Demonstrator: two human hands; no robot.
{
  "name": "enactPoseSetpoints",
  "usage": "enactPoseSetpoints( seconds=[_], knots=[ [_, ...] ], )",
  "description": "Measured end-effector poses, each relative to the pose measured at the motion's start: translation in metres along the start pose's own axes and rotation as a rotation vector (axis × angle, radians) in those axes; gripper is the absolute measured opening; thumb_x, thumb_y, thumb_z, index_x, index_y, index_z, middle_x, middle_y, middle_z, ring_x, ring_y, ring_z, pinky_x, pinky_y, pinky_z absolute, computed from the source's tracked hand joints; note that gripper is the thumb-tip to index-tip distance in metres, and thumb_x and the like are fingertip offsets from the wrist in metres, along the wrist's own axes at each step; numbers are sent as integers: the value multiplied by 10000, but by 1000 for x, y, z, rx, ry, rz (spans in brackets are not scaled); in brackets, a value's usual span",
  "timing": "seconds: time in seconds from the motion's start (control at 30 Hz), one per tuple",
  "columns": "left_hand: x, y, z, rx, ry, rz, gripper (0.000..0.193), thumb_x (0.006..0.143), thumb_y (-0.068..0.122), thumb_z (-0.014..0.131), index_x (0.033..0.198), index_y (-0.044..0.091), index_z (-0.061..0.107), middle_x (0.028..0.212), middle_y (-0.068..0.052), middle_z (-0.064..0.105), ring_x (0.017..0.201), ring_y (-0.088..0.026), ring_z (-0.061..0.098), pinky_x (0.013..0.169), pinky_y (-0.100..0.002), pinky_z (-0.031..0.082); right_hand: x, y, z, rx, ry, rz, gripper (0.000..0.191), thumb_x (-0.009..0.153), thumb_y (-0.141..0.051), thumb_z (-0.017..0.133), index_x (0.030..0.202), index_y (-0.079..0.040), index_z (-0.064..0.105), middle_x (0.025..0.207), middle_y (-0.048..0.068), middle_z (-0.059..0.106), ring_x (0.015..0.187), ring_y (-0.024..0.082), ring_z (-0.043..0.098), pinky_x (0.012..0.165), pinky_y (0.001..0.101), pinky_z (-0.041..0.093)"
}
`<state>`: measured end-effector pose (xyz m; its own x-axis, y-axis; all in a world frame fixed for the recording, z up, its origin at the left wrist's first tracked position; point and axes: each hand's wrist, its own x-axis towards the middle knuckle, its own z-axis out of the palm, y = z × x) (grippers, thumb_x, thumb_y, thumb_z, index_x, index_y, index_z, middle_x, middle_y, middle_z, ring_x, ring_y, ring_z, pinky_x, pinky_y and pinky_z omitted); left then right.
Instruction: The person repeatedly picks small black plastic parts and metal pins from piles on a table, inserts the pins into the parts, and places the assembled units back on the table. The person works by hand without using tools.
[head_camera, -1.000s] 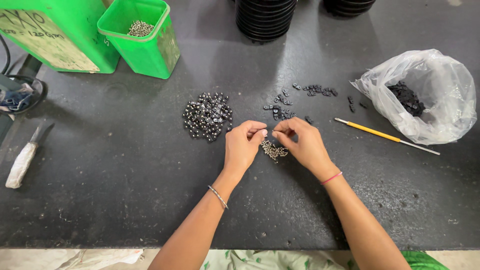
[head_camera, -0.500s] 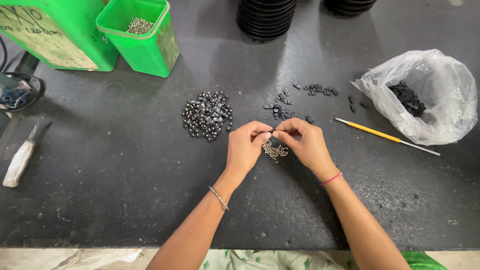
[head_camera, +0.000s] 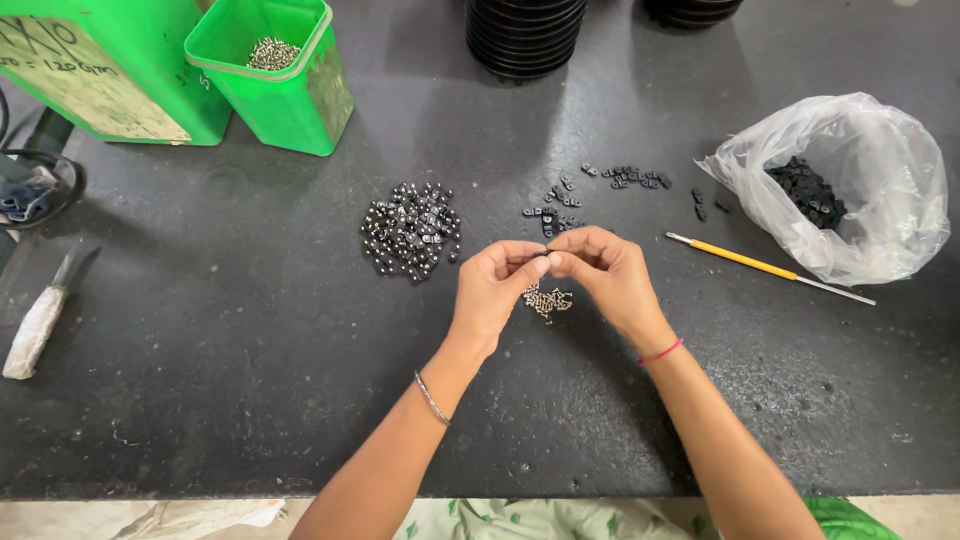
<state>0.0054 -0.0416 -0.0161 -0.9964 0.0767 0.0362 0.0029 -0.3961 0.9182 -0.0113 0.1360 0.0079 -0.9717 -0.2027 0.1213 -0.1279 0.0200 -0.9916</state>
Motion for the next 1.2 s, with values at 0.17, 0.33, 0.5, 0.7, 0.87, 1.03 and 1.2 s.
enactPoseSetpoints(
  seconds=[0.17, 0.33, 0.5, 0.7, 0.87, 1.03, 1.2],
  knots=[
    [10, -1, -11, -155, 100, -2, 197, 935, 59, 735, 1097, -35, 670, 1033, -96, 736, 935, -135, 684, 856, -276, 565, -2, -6, 3, -584, -5, -173, 182, 898, -95, 744, 1079, -82, 760, 1004, 32, 763, 868, 143, 708, 793, 292, 564],
    [12, 5, -17, -214, 148, -5, 196, 968, 87, 703, 1120, -12, 630, 1044, -122, 749, 925, -170, 717, 862, -312, 596, -3, -7, 9, -744, -119, -347, 197, 859, -87, 745, 1054, -96, 769, 998, 53, 709, 909, 242, 681, 793, 349, 545],
    [11, 6, -15, -93, 149, 48, 224, 977, 62, 665, 1191, -4, 682, 1051, -101, 743, 930, -134, 702, 870, -292, 588, 0, -4, 15, -804, -84, -357, 198, 848, -139, 769, 1044, -112, 778, 942, 47, 696, 875, 241, 667, 781, 367, 537],
    [13, 5, -17, -36, 167, 38, 233, 971, 44, 649, 1193, 0, 705, 1054, -80, 750, 930, -116, 701, 860, -276, 589, 5, 1, 20, -855, -83, -426, 151, 854, -149, 766, 1001, -118, 776, 925, 40, 689, 880, 252, 663, 775, 378, 533],
    [14, 0, -15, 79, 206, 62, 212, 934, 46, 709, 1131, -32, 716, 988, -88, 763, 855, -117, 714, 790, -269, 598, 4, 0, 22, -872, -69, -444, 96, 880, -133, 761, 960, -82, 744, 911, 62, 676, 892, 268, 656, 784, 383, 527],
    [13, -2, -14, 184, 204, 89, 204, 890, 43, 757, 1064, -58, 723, 941, -86, 765, 790, -111, 720, 725, -252, 611, 1, -9, 20, -689, 119, -254, 121, 874, -122, 774, 971, -58, 741, 853, 58, 680, 731, 174, 655, 687, 306, 544],
    [9, -3, -7, 259, 162, 65, 182, 878, 42, 766, 1031, -50, 734, 894, -73, 768, 770, -96, 718, 719, -239, 609, -3, -14, 17, -558, 152, -267, 125, 891, -103, 773, 984, -30, 733, 899, 43, 723, 729, 117, 635, 691, 269, 527]
  ],
)
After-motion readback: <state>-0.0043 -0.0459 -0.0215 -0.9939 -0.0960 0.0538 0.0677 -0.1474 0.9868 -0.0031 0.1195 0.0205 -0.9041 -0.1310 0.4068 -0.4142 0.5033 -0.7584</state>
